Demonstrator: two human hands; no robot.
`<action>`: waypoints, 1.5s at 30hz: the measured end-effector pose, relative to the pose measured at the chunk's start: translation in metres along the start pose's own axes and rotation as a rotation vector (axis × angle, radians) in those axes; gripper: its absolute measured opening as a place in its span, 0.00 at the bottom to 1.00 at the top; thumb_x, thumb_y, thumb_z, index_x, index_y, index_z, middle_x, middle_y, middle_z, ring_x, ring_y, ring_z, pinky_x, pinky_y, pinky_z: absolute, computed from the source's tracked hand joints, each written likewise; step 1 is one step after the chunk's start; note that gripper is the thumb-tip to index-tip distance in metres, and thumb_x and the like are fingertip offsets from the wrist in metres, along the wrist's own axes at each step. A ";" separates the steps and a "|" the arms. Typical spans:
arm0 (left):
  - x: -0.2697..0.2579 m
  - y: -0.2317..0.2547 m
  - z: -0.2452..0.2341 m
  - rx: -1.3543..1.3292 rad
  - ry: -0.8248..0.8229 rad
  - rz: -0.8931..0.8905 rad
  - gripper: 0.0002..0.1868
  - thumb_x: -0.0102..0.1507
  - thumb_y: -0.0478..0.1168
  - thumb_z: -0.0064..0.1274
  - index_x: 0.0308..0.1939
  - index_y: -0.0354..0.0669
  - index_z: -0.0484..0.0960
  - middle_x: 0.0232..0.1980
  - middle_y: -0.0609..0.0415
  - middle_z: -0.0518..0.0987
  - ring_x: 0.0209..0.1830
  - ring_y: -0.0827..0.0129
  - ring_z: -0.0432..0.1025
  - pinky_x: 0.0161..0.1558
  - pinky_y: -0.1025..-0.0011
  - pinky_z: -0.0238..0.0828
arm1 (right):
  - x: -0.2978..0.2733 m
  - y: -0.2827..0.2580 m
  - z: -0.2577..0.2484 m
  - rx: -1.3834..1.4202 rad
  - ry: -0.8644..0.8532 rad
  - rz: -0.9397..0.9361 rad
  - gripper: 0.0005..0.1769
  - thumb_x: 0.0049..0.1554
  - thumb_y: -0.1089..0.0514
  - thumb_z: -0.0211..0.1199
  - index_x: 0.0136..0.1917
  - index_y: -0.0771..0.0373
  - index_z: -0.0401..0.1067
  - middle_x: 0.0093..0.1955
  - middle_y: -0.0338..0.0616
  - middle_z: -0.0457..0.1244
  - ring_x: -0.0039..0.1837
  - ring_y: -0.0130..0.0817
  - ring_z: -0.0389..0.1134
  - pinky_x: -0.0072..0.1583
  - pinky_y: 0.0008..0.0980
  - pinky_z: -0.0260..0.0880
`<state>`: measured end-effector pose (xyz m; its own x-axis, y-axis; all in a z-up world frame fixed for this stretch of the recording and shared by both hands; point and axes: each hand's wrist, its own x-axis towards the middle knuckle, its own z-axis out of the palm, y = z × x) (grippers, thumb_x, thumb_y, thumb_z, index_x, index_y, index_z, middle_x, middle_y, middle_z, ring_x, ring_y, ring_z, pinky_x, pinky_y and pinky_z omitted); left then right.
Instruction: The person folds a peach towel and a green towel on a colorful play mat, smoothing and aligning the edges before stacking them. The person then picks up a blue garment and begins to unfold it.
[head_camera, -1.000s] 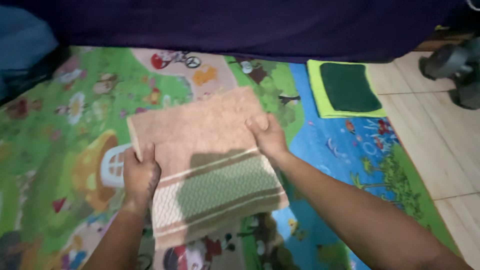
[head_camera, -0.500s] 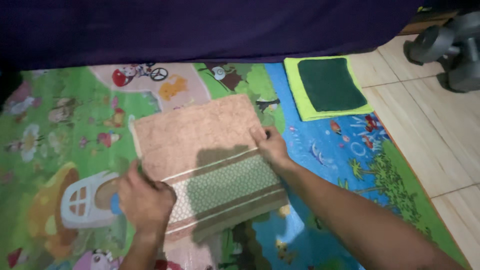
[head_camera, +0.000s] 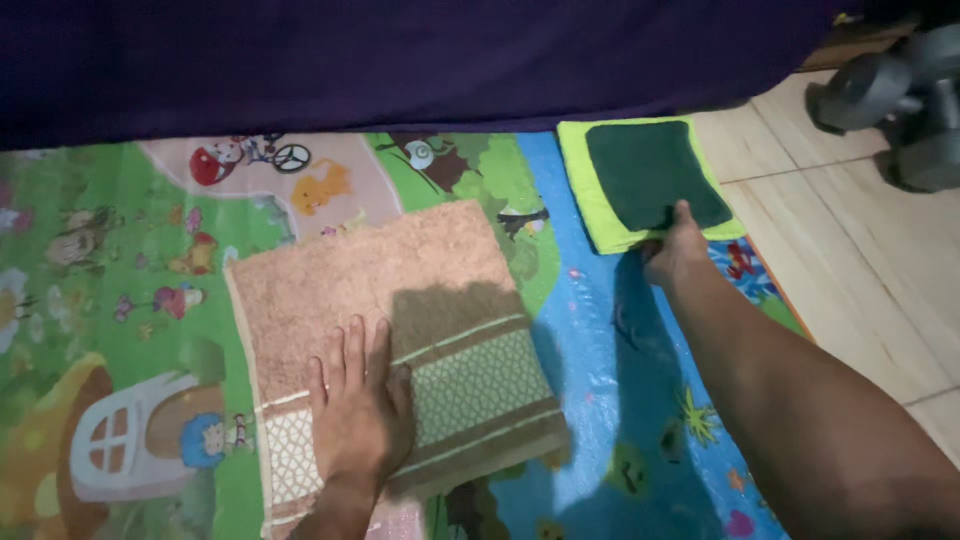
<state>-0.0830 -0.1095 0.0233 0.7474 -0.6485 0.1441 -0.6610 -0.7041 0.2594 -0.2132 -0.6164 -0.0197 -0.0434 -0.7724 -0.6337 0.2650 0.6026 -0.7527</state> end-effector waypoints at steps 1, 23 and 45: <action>0.000 -0.001 0.002 0.007 0.002 -0.003 0.37 0.64 0.54 0.37 0.78 0.58 0.51 0.81 0.51 0.49 0.81 0.55 0.40 0.76 0.52 0.28 | 0.010 0.000 0.000 0.015 -0.015 -0.021 0.16 0.58 0.35 0.67 0.48 0.45 0.75 0.42 0.31 0.66 0.38 0.26 0.62 0.37 0.30 0.59; 0.022 0.052 0.020 -0.867 0.282 -0.050 0.18 0.70 0.45 0.48 0.62 0.45 0.77 0.57 0.44 0.81 0.55 0.54 0.78 0.56 0.62 0.77 | -0.102 0.005 0.047 0.263 -0.353 0.101 0.18 0.61 0.45 0.57 0.56 0.59 0.75 0.57 0.42 0.71 0.57 0.39 0.74 0.57 0.38 0.78; 0.081 0.001 -0.078 -1.837 -0.331 -0.375 0.48 0.54 0.31 0.58 0.76 0.52 0.54 0.53 0.49 0.73 0.58 0.53 0.71 0.55 0.55 0.77 | -0.380 0.124 -0.027 -0.037 -0.961 -0.291 0.37 0.56 0.58 0.64 0.75 0.54 0.52 0.68 0.40 0.61 0.70 0.37 0.64 0.69 0.48 0.67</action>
<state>-0.0174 -0.1403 0.1092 0.6271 -0.7352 -0.2574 0.5532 0.1877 0.8117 -0.1900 -0.2422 0.1227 0.6987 -0.7150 -0.0237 0.3369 0.3581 -0.8708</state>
